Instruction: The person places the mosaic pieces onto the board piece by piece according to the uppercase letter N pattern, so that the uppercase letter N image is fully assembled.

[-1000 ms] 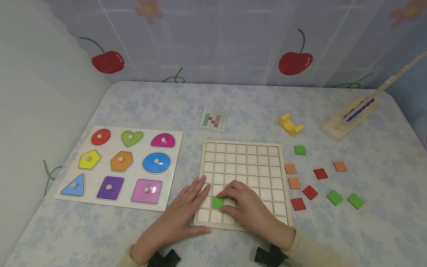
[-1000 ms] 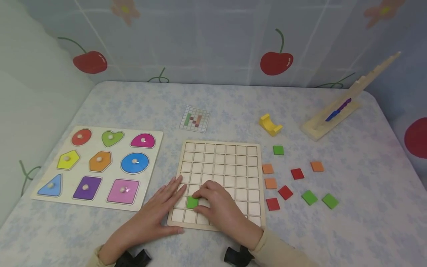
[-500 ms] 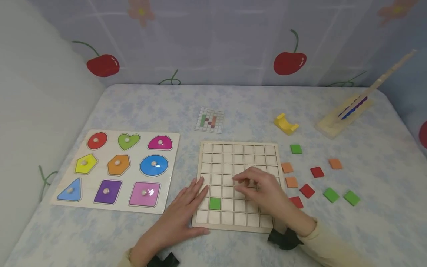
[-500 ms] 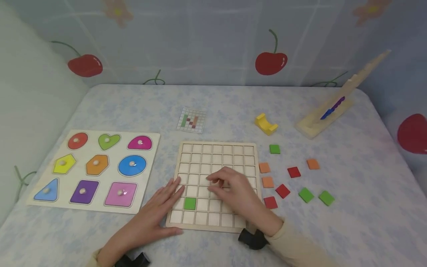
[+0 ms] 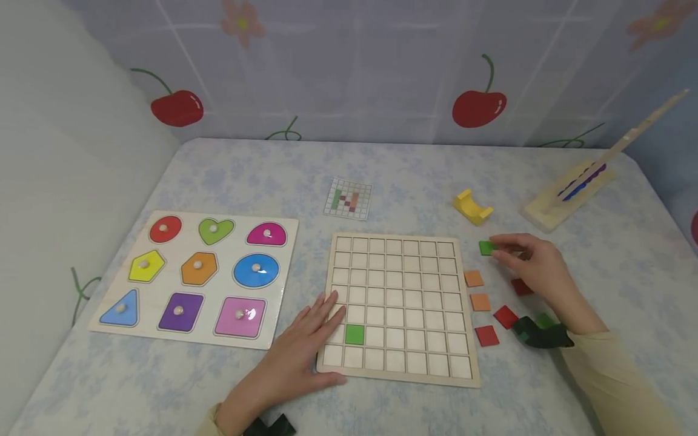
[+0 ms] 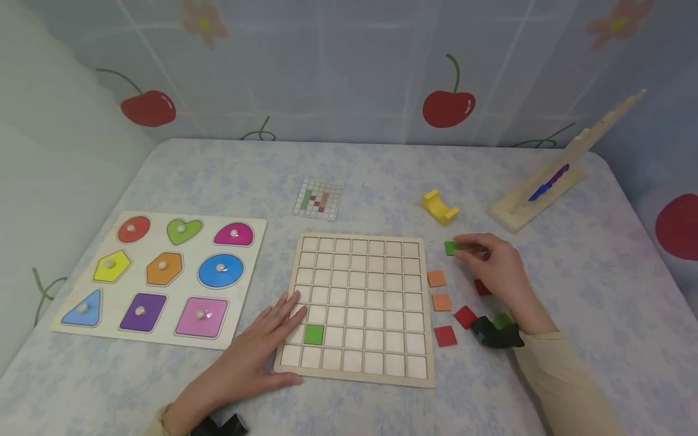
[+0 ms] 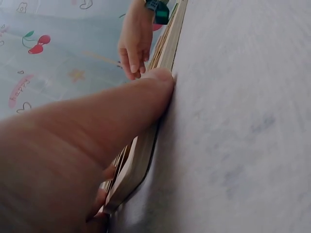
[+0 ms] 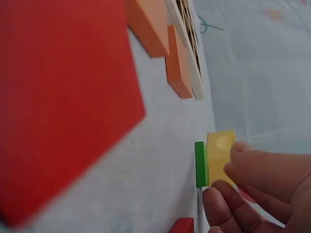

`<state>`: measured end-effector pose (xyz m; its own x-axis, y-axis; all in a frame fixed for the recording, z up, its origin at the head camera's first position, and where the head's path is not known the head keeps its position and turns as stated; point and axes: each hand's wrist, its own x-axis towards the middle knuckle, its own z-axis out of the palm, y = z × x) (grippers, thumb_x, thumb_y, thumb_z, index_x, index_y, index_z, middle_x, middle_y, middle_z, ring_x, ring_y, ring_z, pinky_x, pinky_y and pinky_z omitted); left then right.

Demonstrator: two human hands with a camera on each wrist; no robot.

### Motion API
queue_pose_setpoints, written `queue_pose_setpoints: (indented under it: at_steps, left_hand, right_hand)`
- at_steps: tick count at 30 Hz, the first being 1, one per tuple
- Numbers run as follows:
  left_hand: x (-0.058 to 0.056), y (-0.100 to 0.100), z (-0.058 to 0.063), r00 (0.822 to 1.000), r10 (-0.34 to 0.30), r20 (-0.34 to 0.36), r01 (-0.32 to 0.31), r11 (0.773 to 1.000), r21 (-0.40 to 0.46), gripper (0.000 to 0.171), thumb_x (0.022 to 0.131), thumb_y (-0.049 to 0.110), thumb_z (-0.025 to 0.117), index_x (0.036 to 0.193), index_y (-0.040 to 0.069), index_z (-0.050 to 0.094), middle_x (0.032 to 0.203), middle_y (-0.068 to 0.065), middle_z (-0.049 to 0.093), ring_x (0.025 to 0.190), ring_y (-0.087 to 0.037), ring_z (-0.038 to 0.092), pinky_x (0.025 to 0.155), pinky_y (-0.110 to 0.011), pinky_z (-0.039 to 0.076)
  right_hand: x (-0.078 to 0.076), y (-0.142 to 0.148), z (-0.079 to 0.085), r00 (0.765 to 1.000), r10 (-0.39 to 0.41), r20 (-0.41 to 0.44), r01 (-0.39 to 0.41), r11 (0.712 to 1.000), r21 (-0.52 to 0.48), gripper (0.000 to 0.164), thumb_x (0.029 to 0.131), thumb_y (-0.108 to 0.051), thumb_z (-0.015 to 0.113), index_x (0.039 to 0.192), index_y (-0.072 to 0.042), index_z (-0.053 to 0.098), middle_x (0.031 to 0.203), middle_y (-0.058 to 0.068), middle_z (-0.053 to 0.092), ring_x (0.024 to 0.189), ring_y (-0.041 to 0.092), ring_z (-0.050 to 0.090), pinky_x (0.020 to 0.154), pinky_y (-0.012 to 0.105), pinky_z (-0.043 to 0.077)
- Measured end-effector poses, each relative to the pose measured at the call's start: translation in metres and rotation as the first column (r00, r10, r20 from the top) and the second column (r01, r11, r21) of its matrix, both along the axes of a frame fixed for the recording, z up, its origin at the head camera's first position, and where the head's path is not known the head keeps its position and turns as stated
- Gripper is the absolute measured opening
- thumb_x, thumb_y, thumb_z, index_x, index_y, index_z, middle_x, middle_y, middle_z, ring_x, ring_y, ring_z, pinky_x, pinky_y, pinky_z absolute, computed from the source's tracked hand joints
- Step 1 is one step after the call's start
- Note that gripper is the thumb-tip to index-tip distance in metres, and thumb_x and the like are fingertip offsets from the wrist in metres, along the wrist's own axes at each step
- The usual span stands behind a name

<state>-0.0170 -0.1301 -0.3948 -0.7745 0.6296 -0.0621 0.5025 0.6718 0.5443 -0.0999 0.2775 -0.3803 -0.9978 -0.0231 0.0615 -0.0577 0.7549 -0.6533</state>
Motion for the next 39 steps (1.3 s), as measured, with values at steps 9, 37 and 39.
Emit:
queue_pose_setpoints:
  at_steps: [9, 37, 39]
  left_hand:
    - [0.002, 0.003, 0.0, 0.999, 0.013, -0.049, -0.011, 0.999, 0.047, 0.098, 0.071, 0.05, 0.077, 0.147, 0.008, 0.031, 0.155, -0.004, 0.009, 0.14, -0.02, 0.004, 0.11, -0.04, 0.015]
    - [0.001, 0.003, 0.002, 0.999, 0.032, 0.026, -0.032, 0.999, 0.022, 0.099, 0.071, 0.051, 0.076, 0.148, 0.01, 0.028, 0.156, 0.002, 0.007, 0.14, -0.016, 0.001, 0.109, -0.043, 0.019]
    - [0.002, 0.003, 0.002, 0.999, 0.038, 0.035, -0.038, 0.999, 0.006, 0.099, 0.072, 0.053, 0.075, 0.148, 0.012, 0.027, 0.156, 0.003, 0.005, 0.14, -0.015, 0.0, 0.109, -0.042, 0.019]
  right_hand:
    - [-0.01, 0.004, -0.004, 0.997, 0.076, -0.02, -0.073, 0.991, 0.109, 0.031, 0.079, -0.003, 0.073, 0.108, 0.003, 0.065, 0.093, 0.013, 0.055, 0.077, 0.027, 0.054, 0.063, 0.035, 0.046]
    - [0.029, -0.141, 0.019, 0.909, 0.378, -0.174, -0.406, 0.898, -0.171, 0.028, 0.072, -0.005, 0.08, 0.096, -0.011, 0.068, 0.084, -0.005, 0.057, 0.071, 0.008, 0.053, 0.064, 0.027, 0.049]
    - [0.033, -0.154, 0.013, 0.9, 0.416, -0.131, -0.435, 0.881, -0.189, 0.027, 0.073, -0.007, 0.08, 0.097, -0.011, 0.068, 0.084, -0.005, 0.056, 0.072, 0.009, 0.053, 0.065, 0.026, 0.05]
